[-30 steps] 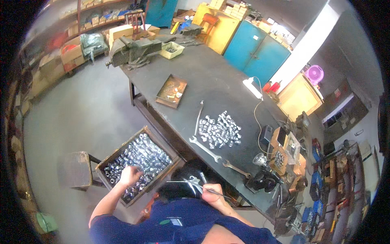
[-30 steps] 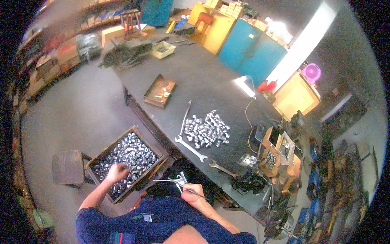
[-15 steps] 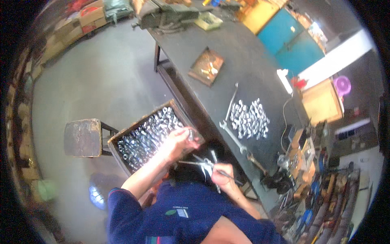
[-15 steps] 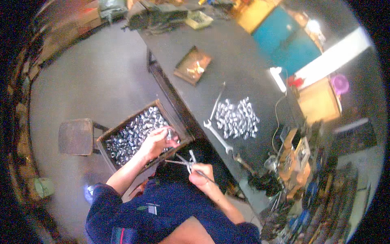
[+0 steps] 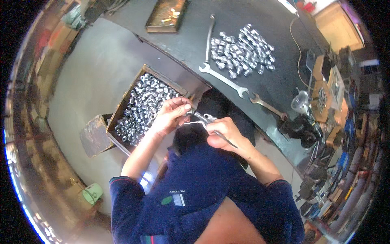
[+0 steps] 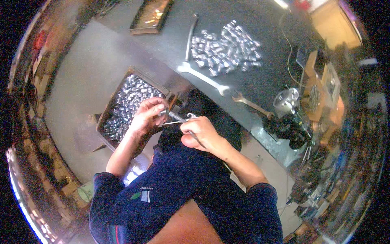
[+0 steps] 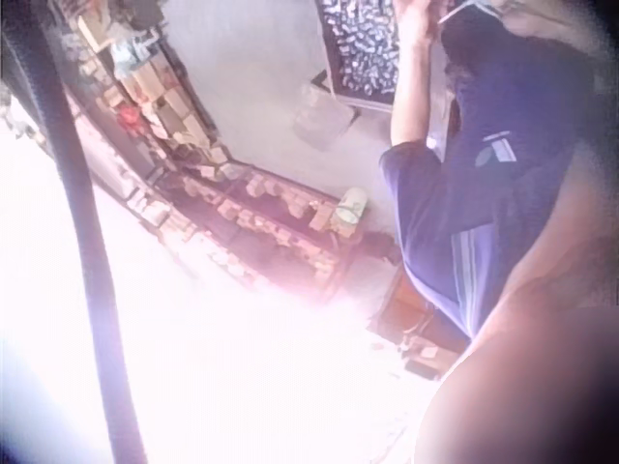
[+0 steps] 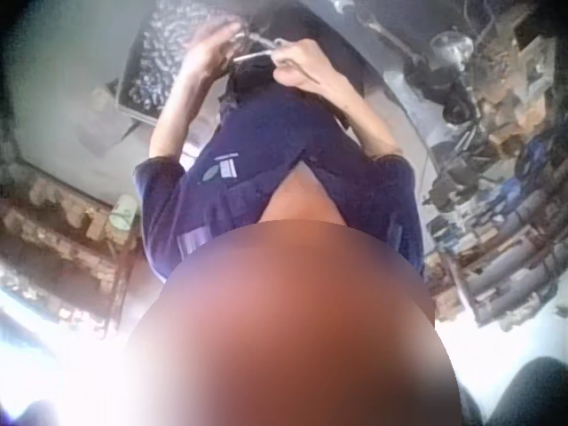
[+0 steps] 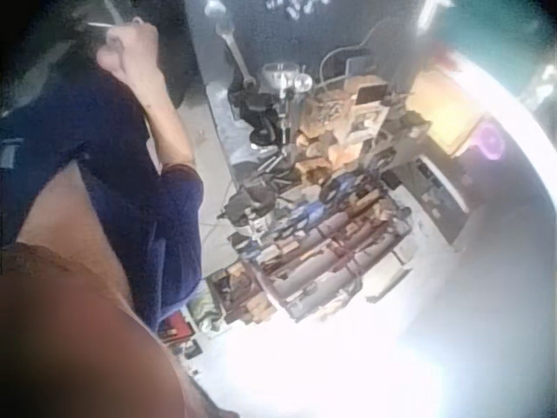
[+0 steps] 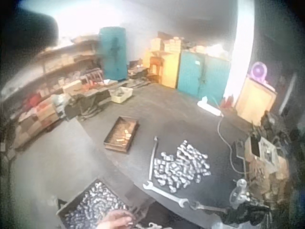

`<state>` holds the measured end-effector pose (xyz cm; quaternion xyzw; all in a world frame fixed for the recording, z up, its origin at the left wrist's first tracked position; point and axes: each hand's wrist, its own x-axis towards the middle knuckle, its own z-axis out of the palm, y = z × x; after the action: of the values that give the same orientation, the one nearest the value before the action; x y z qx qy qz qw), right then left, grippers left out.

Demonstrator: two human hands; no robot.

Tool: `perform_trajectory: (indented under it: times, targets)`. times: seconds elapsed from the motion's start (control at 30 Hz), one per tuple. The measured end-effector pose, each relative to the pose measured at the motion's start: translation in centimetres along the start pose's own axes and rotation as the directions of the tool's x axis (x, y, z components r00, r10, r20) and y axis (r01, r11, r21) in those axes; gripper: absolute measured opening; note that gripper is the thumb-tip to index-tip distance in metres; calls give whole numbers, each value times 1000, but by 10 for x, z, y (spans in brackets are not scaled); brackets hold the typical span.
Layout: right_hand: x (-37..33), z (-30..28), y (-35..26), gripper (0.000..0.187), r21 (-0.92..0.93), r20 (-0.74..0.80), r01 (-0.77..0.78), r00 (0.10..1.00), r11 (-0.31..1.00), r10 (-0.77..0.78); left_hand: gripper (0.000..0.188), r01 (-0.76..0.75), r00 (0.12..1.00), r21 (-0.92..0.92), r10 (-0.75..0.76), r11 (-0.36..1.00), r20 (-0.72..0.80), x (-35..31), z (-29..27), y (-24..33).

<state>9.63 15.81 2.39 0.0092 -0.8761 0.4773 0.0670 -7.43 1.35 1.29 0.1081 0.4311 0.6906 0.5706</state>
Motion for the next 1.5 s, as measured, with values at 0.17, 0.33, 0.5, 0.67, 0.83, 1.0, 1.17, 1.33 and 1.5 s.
perform_trajectory:
  times: [0.17,0.33,0.5,0.67,0.83,1.0,1.17,1.33,1.5]
  targets:
    - [-24,-7,2,22,-75,8,-62,998,995,62,20,54,997,698,-79,714,4,8,45,15]
    - [-45,1,2,19,20,-123,-111,986,994,112,15,-17,994,721,-64,693,85,12,60,-2]
    - [-58,-6,-7,27,345,-152,-134,969,929,196,22,-66,987,600,-37,798,158,9,76,-7]
    - [-72,1,-1,16,452,-86,-201,960,869,267,23,43,971,562,-167,826,171,6,79,-12]
    - [-83,-8,-2,31,929,167,-266,922,257,348,20,-1,971,546,-128,838,199,6,78,-10]
    - [-94,-20,-1,38,673,-327,54,916,738,231,25,-345,909,914,319,212,268,21,59,-4]
    - [-86,-41,-29,47,393,-471,135,879,910,73,30,-398,849,913,340,-91,404,24,55,-11]
    - [-82,-34,-23,59,374,-456,119,887,920,70,29,-394,836,914,373,-102,402,28,54,-11]
    - [-78,-38,-26,50,347,-425,89,902,934,72,30,-425,809,896,390,-129,440,30,53,-11]
